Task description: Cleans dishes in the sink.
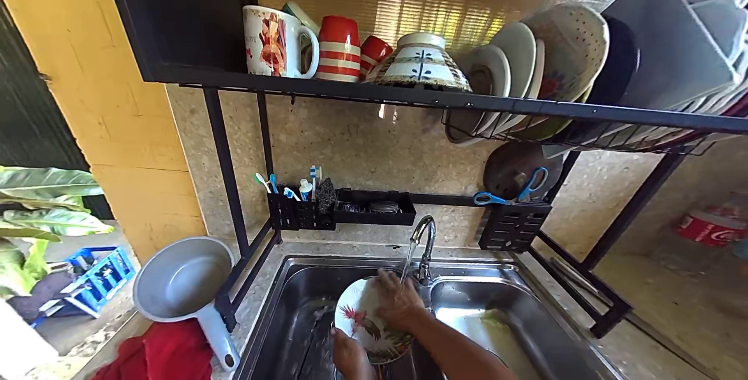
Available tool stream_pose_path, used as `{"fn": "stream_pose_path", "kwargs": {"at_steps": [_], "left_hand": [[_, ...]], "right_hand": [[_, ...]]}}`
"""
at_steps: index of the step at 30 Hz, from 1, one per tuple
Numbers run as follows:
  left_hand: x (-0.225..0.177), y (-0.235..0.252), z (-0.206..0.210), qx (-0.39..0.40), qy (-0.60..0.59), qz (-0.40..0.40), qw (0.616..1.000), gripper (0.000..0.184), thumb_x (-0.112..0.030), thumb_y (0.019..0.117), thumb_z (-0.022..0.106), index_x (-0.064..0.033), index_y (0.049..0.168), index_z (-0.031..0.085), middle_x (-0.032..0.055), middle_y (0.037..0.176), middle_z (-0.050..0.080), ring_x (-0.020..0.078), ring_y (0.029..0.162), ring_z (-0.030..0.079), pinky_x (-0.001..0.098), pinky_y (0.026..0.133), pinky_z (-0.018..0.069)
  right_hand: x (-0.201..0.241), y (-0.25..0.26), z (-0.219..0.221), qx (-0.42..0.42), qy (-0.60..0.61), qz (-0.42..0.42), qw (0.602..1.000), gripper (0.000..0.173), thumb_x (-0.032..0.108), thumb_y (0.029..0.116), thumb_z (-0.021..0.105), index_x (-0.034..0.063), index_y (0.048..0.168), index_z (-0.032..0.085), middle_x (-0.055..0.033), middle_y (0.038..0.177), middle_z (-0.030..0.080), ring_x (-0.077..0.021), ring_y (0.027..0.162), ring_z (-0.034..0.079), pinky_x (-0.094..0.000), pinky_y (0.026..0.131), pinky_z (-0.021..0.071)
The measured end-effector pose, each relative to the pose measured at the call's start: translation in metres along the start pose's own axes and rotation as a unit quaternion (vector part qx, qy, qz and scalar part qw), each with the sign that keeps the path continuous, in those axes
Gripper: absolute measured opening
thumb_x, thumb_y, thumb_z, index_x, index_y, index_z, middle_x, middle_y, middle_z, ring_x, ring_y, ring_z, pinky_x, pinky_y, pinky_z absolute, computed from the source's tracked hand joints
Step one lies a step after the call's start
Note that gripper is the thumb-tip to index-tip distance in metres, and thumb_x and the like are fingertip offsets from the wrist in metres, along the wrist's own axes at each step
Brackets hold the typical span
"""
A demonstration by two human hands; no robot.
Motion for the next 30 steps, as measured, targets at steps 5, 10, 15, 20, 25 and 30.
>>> {"fn": "stream_pose_path", "kwargs": {"at_steps": [5, 10, 15, 20, 25, 30], "left_hand": [[0.033, 0.021, 0.003, 0.055, -0.051, -0.080, 0.994, 0.078, -0.055, 0.1094, 0.021, 0.0114, 0.129, 0.057, 0.0350, 0.131, 0.058, 0.0468, 0.122, 0.057, 0.0638, 0.099, 0.0462], [0.016, 0.003, 0.016, 0.198, -0.259, -0.113, 0.939, 0.069, -0.056, 0.1087, 0.014, -0.0083, 0.151, 0.039, 0.0203, 0.141, 0.054, 0.0328, 0.123, 0.058, 0.0567, 0.096, 0.0505], [-0.012, -0.022, 0.015, 0.146, -0.192, 0.013, 0.970, 0.070, -0.049, 0.1107, 0.012, 0.0020, 0.151, 0.039, 0.0252, 0.149, 0.047, 0.0313, 0.135, 0.051, 0.0500, 0.111, 0.0435], [-0.008, -0.025, 0.008, 0.075, -0.056, 0.040, 0.995, 0.069, -0.044, 0.1121, 0.015, 0.0082, 0.142, 0.049, 0.0313, 0.140, 0.053, 0.0380, 0.132, 0.052, 0.0549, 0.111, 0.0401], [0.024, 0.009, 0.018, 0.055, -0.044, 0.080, 0.994, 0.069, -0.048, 0.1109, 0.021, 0.0058, 0.125, 0.063, 0.0259, 0.124, 0.064, 0.0319, 0.116, 0.062, 0.0517, 0.101, 0.0489], [0.027, 0.005, 0.022, 0.033, -0.020, 0.117, 0.992, 0.067, -0.044, 0.1112, 0.023, 0.0089, 0.123, 0.063, 0.0293, 0.123, 0.064, 0.0354, 0.116, 0.063, 0.0533, 0.100, 0.0489]], "right_hand": [[-0.012, 0.006, -0.074, -0.009, 0.132, 0.098, 0.986, 0.045, 0.028, 0.0997, 0.064, -0.0043, 0.131, 0.062, -0.0283, 0.133, 0.061, -0.0419, 0.128, 0.057, -0.0590, 0.108, 0.0439], [-0.005, -0.014, -0.112, -0.041, 0.092, 0.079, 0.992, 0.042, 0.025, 0.1025, 0.059, 0.0046, 0.139, 0.058, -0.0249, 0.129, 0.065, -0.0414, 0.123, 0.062, -0.0591, 0.104, 0.0472], [0.000, -0.017, -0.035, -0.084, -0.029, 0.109, 0.990, 0.070, 0.010, 0.1002, 0.051, -0.0020, 0.162, 0.021, -0.0274, 0.168, 0.016, -0.0514, 0.154, 0.015, -0.0752, 0.118, 0.0145], [0.023, -0.022, 0.033, 0.017, 0.107, -0.115, 0.987, 0.065, 0.041, 0.1089, 0.039, 0.0169, 0.166, 0.019, -0.0129, 0.173, 0.007, -0.0319, 0.160, 0.006, -0.0668, 0.125, 0.0031], [0.023, -0.022, 0.027, -0.003, 0.064, -0.063, 0.996, 0.072, 0.047, 0.1081, 0.035, 0.0118, 0.166, 0.013, -0.0144, 0.173, 0.002, -0.0356, 0.160, -0.001, -0.0726, 0.121, -0.0019], [0.011, -0.025, 0.020, -0.019, 0.036, 0.042, 0.998, 0.075, 0.059, 0.1050, 0.032, 0.0221, 0.167, 0.012, -0.0132, 0.174, 0.000, -0.0421, 0.158, -0.003, -0.0738, 0.119, -0.0066]]}}
Point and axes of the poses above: each hand's wrist, its own y-axis towards the middle knuckle, its own z-axis out of the palm, x = y × z, the point moved 2 cm from there along y, towards the middle knuckle
